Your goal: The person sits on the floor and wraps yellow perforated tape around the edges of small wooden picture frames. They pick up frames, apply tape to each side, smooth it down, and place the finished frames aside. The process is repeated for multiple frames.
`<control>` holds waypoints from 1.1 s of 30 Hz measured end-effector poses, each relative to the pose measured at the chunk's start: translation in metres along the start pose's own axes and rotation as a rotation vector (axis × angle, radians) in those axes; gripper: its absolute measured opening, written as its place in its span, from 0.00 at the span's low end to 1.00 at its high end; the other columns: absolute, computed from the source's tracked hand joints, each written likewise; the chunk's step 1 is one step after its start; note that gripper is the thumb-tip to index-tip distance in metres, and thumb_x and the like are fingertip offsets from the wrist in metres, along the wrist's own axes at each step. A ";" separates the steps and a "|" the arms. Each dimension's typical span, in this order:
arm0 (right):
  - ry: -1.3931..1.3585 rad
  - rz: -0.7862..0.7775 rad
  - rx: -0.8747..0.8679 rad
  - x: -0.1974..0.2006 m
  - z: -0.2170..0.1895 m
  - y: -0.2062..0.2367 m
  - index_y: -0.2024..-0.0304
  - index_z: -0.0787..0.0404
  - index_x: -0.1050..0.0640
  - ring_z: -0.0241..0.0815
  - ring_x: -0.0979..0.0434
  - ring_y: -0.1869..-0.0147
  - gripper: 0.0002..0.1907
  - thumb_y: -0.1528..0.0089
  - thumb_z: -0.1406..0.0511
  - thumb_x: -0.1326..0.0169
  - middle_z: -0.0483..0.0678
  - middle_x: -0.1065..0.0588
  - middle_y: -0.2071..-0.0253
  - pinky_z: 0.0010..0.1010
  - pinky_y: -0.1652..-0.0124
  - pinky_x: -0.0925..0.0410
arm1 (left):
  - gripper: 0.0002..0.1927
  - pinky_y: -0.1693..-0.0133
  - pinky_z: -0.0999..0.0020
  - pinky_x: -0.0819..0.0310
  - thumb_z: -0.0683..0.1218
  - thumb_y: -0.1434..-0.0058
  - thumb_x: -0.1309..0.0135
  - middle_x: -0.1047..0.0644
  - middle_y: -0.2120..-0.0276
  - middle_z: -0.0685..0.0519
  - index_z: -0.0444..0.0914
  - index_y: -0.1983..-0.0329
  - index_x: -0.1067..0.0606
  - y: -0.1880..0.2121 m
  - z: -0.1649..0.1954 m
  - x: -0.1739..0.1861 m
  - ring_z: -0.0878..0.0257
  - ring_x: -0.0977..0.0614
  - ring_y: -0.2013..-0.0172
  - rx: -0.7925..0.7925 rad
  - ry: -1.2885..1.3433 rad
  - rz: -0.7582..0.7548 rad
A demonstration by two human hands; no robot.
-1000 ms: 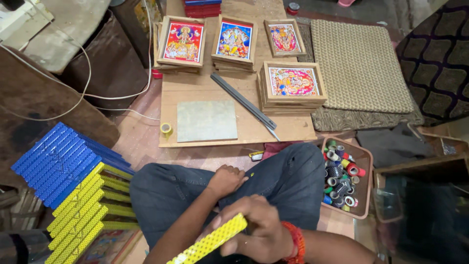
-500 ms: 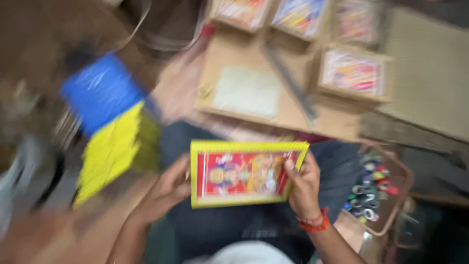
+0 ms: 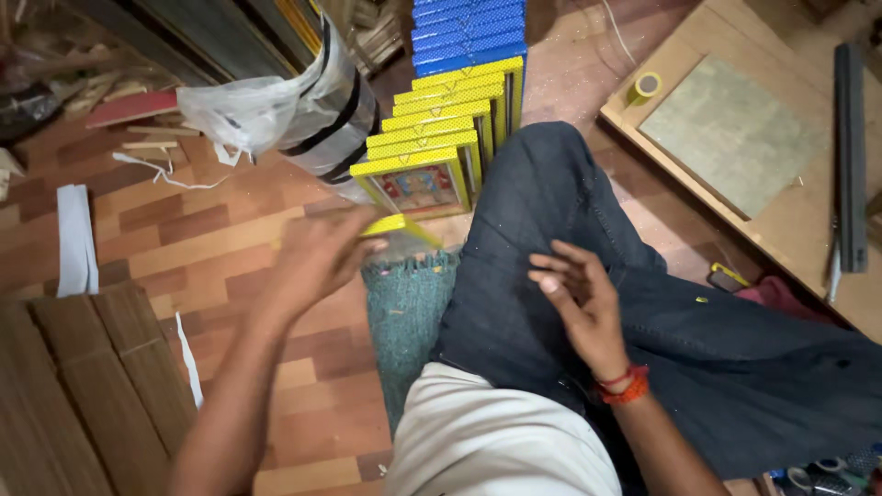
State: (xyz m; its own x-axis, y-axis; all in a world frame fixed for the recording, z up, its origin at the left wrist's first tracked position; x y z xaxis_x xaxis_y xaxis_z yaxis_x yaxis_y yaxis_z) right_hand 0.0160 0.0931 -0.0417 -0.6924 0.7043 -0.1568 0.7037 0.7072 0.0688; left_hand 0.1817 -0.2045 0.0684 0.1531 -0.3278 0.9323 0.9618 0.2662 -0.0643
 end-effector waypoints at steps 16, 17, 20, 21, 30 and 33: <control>0.410 0.377 0.059 0.099 -0.013 0.038 0.42 0.63 0.25 0.37 0.16 0.52 0.19 0.36 0.67 0.42 0.50 0.17 0.52 0.30 0.54 0.25 | 0.17 0.46 0.46 0.25 0.44 0.48 0.39 0.22 0.56 0.36 0.31 0.56 0.21 -0.124 -0.069 -0.138 0.38 0.20 0.52 -0.557 0.015 0.554; 0.405 0.406 0.066 0.106 -0.014 0.039 0.42 0.63 0.26 0.37 0.16 0.52 0.20 0.36 0.67 0.42 0.50 0.17 0.52 0.30 0.54 0.24 | 0.15 0.49 0.50 0.24 0.43 0.45 0.37 0.22 0.58 0.38 0.32 0.55 0.20 -0.119 -0.065 -0.136 0.42 0.19 0.54 -0.464 0.027 0.602; 0.379 0.450 0.106 0.130 -0.015 0.037 0.42 0.64 0.26 0.39 0.17 0.52 0.20 0.36 0.67 0.41 0.51 0.17 0.51 0.31 0.53 0.25 | 0.12 0.52 0.58 0.22 0.40 0.39 0.35 0.21 0.56 0.41 0.34 0.53 0.19 -0.105 -0.038 -0.113 0.46 0.17 0.53 -0.336 -0.071 0.506; 0.375 0.456 0.134 0.142 -0.015 0.037 0.42 0.65 0.26 0.40 0.18 0.50 0.20 0.35 0.67 0.42 0.52 0.18 0.50 0.31 0.52 0.26 | 0.11 0.51 0.61 0.22 0.40 0.36 0.36 0.21 0.55 0.42 0.33 0.51 0.20 -0.099 -0.022 -0.105 0.48 0.17 0.53 -0.315 -0.035 0.500; 1.581 0.848 0.232 0.336 -0.070 0.027 0.38 0.64 0.27 0.63 0.28 0.39 0.31 0.44 0.65 0.36 0.62 0.27 0.41 0.48 0.43 0.32 | 0.12 0.49 0.62 0.23 0.38 0.34 0.38 0.20 0.52 0.43 0.33 0.49 0.22 -0.182 0.093 -0.128 0.52 0.17 0.53 -0.294 0.376 0.493; 1.765 0.858 0.053 0.367 -0.078 0.032 0.46 0.62 0.25 0.61 0.28 0.44 0.26 0.47 0.65 0.38 0.59 0.26 0.45 0.51 0.49 0.32 | 0.12 0.52 0.64 0.23 0.38 0.35 0.39 0.20 0.54 0.45 0.32 0.50 0.22 -0.200 0.103 -0.152 0.54 0.18 0.57 -0.235 0.553 0.399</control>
State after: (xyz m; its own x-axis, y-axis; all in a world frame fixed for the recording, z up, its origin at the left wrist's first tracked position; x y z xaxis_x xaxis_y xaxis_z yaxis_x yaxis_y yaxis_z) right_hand -0.2281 0.3793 -0.0207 0.4421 0.0913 0.8923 0.8642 0.2232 -0.4510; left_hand -0.0570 -0.1142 -0.0242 0.5356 -0.6740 0.5088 0.8225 0.2798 -0.4952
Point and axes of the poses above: each hand's wrist, its own y-axis away from the middle knuckle, its own x-axis out of the back of the hand, z = x × y, the point moved 1 cm from there along -y, towards the middle knuckle
